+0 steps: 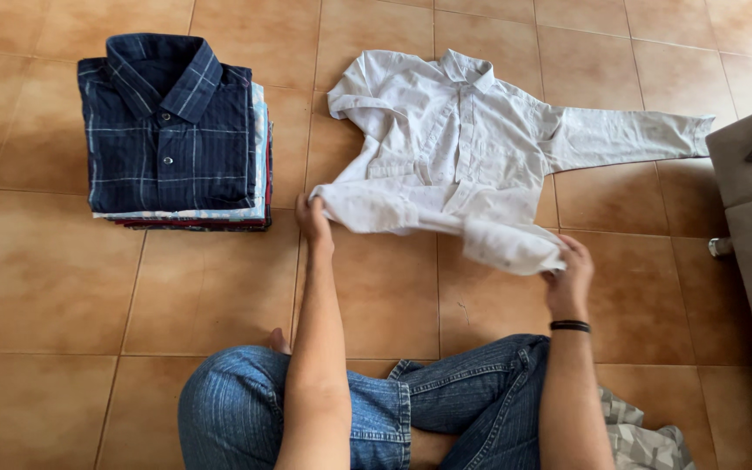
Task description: The person folds a dark blue checkered long-sleeved shirt by hand on a tiled floor, smoothing and aligning it before folding it into a compact rectangle and placing it on a stack. The person then unfolds a white patterned shirt and begins folding it in the same manner.
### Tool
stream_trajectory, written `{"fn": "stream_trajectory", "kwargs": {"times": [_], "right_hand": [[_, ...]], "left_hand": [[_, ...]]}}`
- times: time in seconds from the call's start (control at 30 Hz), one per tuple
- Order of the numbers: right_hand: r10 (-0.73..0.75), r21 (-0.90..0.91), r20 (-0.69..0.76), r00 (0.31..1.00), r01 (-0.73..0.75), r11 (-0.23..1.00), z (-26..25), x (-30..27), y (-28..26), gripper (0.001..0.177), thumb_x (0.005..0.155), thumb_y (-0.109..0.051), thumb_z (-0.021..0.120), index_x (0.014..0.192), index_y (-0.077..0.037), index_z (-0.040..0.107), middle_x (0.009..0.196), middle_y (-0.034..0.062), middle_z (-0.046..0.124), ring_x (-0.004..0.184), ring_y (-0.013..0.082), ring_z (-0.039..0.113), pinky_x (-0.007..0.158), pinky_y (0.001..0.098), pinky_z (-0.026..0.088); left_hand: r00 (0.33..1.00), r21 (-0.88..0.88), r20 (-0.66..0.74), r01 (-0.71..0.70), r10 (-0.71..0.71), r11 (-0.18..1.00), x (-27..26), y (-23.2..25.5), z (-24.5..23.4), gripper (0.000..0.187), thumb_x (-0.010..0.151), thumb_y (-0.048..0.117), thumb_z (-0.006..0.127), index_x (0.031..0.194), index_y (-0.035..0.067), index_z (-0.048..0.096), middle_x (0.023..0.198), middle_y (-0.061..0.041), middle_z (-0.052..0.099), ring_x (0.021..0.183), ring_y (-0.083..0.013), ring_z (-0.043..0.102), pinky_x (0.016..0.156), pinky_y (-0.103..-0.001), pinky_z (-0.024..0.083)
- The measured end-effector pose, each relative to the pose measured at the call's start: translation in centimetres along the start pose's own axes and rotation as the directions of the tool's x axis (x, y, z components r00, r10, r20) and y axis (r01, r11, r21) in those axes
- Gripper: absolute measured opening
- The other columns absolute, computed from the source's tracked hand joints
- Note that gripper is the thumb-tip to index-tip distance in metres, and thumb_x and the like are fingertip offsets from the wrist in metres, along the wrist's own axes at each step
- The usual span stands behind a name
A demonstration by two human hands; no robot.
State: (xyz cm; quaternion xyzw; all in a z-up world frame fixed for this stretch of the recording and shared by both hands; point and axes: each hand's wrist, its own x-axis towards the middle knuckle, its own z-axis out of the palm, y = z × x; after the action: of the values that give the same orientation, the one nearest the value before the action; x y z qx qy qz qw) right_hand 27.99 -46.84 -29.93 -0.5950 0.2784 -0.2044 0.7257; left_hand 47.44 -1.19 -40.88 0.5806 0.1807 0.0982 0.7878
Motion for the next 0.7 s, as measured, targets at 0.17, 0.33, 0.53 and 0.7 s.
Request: {"fn": "stream_trajectory", "kwargs": {"times": [0.17,0.33,0.53,0.7], "right_hand": [[-0.129,-0.646,-0.030,0.991,0.079,0.759,-4.1,-1.5,0.2,0.029,0.086,-0.009,0.065,0.113,-0.001,0.070,0.098,0.0156,0.071,0.079,0.0270,0.068,0.062,0.0380,0.056],[0.220,-0.973,0.217,0.951,0.194,0.122,-5.4,-4.2,0.4,0.040,0.078,-0.029,0.079,0.114,-0.013,0.073,0.107,0.0141,0.074,0.102,0.0308,0.070,0.087,0.0419,0.057],[-0.021,-0.889,0.456,0.890,0.454,-0.062,0.4,-8.6,-0.9,0.058,0.074,-0.037,0.082,0.129,-0.022,0.067,0.125,0.0100,0.066,0.120,0.0313,0.064,0.098,0.0445,0.054],[0.226,-0.849,0.515,0.827,0.529,-0.001,6.9,-10.4,0.2,0.073,0.081,-0.055,0.076,0.135,-0.012,0.053,0.131,0.0200,0.061,0.110,0.0388,0.067,0.091,0.0485,0.055]], "left_hand": [[0.994,-0.065,-0.089,0.059,-0.064,0.996,-2.7,0.5,-1.1,0.023,0.097,0.020,0.064,0.108,0.003,0.053,0.105,-0.009,0.058,0.096,-0.0216,0.055,0.084,-0.037,0.048],[0.985,0.575,-0.071,-0.090,0.160,0.813,-8.9,3.0,-3.0,0.034,0.079,0.004,0.063,0.112,0.008,0.055,0.108,-0.012,0.067,0.101,-0.0341,0.066,0.087,-0.045,0.052],[0.929,0.864,0.033,-0.212,0.370,0.456,-14.3,7.2,-3.9,0.049,0.071,0.006,0.072,0.117,0.006,0.054,0.112,-0.020,0.059,0.102,-0.0427,0.061,0.085,-0.050,0.052],[0.769,0.815,0.257,-0.498,0.585,0.297,-15.7,7.6,-2.7,0.051,0.088,0.009,0.071,0.134,0.009,0.050,0.124,-0.015,0.057,0.118,-0.0384,0.059,0.100,-0.048,0.051]]}}
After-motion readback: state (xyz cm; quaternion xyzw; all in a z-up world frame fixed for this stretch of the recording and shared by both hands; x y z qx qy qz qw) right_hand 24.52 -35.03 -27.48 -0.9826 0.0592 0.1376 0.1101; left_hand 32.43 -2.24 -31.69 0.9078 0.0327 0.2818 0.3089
